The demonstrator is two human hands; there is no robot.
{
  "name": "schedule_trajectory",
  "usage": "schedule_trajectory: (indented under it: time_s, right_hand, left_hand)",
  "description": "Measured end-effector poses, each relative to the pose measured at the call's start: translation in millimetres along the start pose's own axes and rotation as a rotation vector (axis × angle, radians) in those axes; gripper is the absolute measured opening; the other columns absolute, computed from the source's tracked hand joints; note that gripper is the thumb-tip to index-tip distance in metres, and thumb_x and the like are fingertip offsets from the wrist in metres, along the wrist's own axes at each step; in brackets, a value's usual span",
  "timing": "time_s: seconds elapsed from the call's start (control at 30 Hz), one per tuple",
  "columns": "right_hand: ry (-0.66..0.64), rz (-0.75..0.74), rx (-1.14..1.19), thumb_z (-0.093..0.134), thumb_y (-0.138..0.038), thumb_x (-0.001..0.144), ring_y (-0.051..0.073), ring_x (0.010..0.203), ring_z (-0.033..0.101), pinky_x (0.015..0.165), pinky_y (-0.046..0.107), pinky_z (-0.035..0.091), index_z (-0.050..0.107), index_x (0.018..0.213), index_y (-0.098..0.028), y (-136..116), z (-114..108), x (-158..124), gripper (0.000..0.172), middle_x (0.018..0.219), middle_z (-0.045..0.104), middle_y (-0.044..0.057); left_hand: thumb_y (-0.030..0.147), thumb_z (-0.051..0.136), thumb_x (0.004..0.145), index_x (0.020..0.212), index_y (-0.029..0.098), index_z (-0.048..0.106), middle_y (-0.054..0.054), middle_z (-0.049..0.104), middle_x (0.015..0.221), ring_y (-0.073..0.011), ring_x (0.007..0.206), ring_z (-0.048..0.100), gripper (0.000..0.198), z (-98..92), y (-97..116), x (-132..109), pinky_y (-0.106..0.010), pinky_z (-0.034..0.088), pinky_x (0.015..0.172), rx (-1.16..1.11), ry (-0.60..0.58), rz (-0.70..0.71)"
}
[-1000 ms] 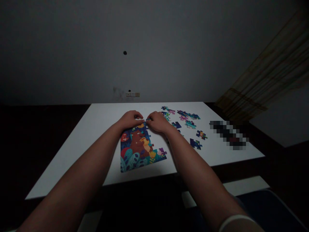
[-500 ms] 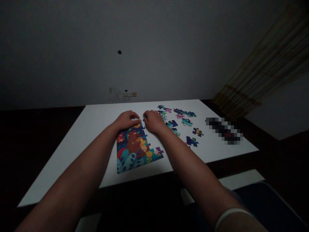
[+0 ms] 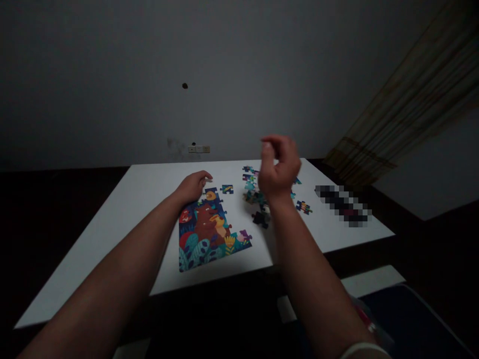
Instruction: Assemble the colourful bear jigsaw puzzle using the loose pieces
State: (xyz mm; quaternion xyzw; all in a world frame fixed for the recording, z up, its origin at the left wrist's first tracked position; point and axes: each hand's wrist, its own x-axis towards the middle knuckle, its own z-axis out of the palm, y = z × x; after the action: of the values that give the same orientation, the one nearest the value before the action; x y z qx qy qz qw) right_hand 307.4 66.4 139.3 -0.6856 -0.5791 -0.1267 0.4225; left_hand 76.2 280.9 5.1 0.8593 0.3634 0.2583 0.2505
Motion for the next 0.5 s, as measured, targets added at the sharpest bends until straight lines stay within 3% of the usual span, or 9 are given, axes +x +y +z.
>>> schedule_trajectory:
  time_s: [0.13, 0.23, 0.33, 0.43, 0.5]
  right_hand:
    - [0.153, 0.07, 0.12, 0.052, -0.048, 0.129, 0.035, 0.119, 0.085, 0.103, 0.051, 0.07, 0.089, 0.141, -0.03, 30.3, -50.8, -11.3, 0.042, 0.119, 0.083, 0.011]
    - [-0.066, 0.138, 0.156, 0.062, -0.043, 0.121, 0.036, 0.112, 0.088, 0.103, 0.053, 0.072, 0.09, 0.121, -0.032, 51.3, -77.8, -52.2, 0.03, 0.113, 0.09, 0.01]
    - [-0.257, 0.244, 0.079, 0.061, -0.04, 0.117, 0.042, 0.124, 0.091, 0.114, 0.061, 0.073, 0.094, 0.119, -0.038, 66.4, -91.4, -102.6, 0.033, 0.129, 0.096, 0.012]
    - [-0.372, 0.294, -0.033, 0.061, -0.04, 0.117, 0.043, 0.136, 0.09, 0.125, 0.063, 0.072, 0.098, 0.125, -0.046, 73.9, -87.0, -130.7, 0.038, 0.14, 0.097, 0.01]
    - [-0.432, 0.273, -0.088, 0.06, -0.037, 0.12, 0.041, 0.142, 0.089, 0.129, 0.06, 0.071, 0.099, 0.133, -0.046, 73.9, -74.3, -127.2, 0.042, 0.146, 0.096, 0.009]
  left_hand:
    - [0.038, 0.067, 0.109, 0.124, 0.025, 0.089, -0.01, 0.088, 0.108, -0.0331, 0.106, 0.081, 0.029, -1.0, 2.5, -0.2, -0.047, 0.066, 0.104, -0.073, 0.087, -0.037]
    - [0.042, 0.069, 0.112, 0.117, 0.026, 0.086, -0.013, 0.089, 0.118, -0.0333, 0.115, 0.082, 0.024, -1.9, 6.2, 1.8, -0.046, 0.065, 0.11, -0.104, 0.121, -0.055]
    - [0.046, 0.076, 0.108, 0.111, 0.026, 0.086, -0.014, 0.091, 0.119, -0.034, 0.113, 0.083, 0.022, -2.1, 9.3, 3.6, -0.046, 0.065, 0.109, -0.116, 0.115, -0.058]
    - [0.048, 0.081, 0.102, 0.109, 0.025, 0.088, -0.012, 0.089, 0.103, -0.0319, 0.096, 0.08, 0.025, -2.4, 11.9, 2.2, -0.044, 0.063, 0.097, -0.117, 0.082, -0.063]
    - [0.049, 0.082, 0.099, 0.106, 0.024, 0.09, -0.009, 0.086, 0.092, -0.0306, 0.088, 0.077, 0.026, -3.1, 13.7, -0.2, -0.043, 0.062, 0.092, -0.111, 0.062, -0.057]
